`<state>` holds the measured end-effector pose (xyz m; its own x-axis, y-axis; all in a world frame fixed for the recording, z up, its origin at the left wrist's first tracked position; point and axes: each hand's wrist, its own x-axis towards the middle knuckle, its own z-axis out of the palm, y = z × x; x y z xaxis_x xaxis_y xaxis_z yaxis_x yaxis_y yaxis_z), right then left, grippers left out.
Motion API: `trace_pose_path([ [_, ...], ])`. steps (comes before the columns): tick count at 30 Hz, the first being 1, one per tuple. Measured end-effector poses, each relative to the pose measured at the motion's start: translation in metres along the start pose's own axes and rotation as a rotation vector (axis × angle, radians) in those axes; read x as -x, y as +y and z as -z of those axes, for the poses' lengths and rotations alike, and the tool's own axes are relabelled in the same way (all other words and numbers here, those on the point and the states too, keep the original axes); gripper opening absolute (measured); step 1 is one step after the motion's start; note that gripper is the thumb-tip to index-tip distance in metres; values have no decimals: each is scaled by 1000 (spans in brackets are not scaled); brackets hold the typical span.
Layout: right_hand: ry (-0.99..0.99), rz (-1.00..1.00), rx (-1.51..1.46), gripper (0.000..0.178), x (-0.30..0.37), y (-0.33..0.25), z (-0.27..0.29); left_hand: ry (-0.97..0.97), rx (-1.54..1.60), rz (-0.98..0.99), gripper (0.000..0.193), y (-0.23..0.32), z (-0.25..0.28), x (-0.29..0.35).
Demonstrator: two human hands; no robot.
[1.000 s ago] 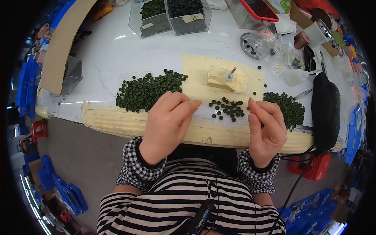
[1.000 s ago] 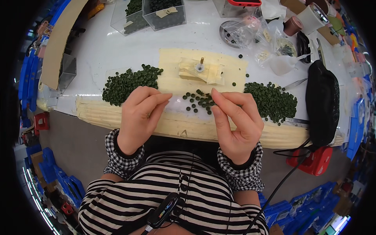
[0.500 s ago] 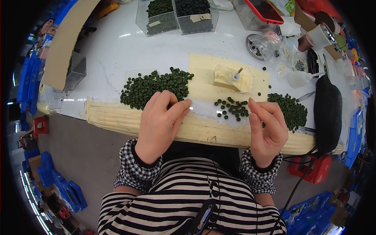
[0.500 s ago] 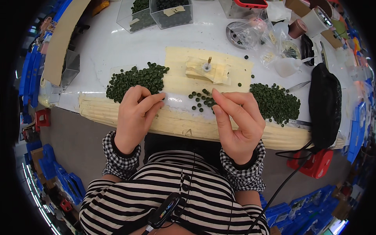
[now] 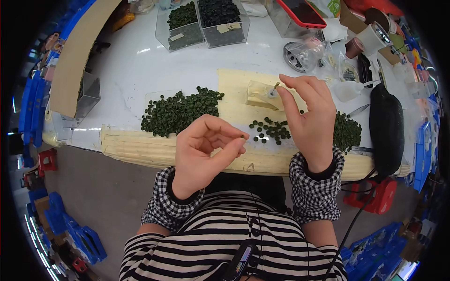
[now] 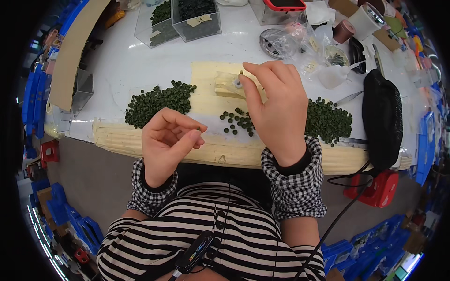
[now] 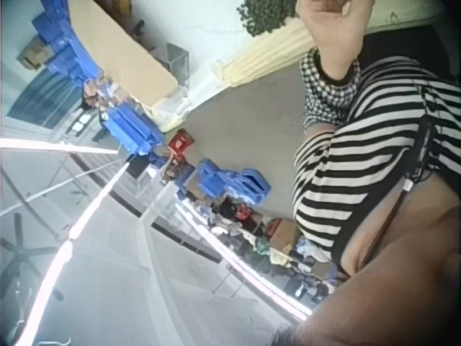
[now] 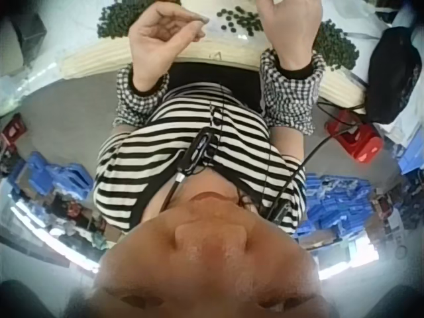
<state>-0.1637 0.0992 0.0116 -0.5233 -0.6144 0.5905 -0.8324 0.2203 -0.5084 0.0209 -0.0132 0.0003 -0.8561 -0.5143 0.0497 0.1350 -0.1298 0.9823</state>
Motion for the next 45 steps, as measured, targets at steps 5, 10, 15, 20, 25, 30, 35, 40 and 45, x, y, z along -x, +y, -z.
trace_pose_path([
  [5,-31,6,-42,8,-4,3,-10,-82,499,219,25,-11,-6,-6],
  [10,64,18,-69,9,-4,-3,1,-80,789,385,28,-12,-8,-12],
  [15,203,41,-309,13,3,-25,22,-13,760,463,29,-8,-12,-11],
  [20,24,-131,-675,10,13,-31,11,-97,833,418,30,-15,-8,-10],
  [25,-23,-191,-828,8,18,-31,6,-109,793,396,28,-15,-10,-9],
  [30,-58,-206,-856,7,19,-32,6,-67,746,403,26,-10,-13,-9],
  [35,-80,-185,-838,6,19,-32,7,-66,738,393,25,-11,-13,-9],
  [40,-100,-139,-803,5,17,-31,8,-107,742,360,27,-13,-12,-9],
  [45,15,-232,-844,6,17,-33,7,-95,748,364,27,-15,-10,-8],
])
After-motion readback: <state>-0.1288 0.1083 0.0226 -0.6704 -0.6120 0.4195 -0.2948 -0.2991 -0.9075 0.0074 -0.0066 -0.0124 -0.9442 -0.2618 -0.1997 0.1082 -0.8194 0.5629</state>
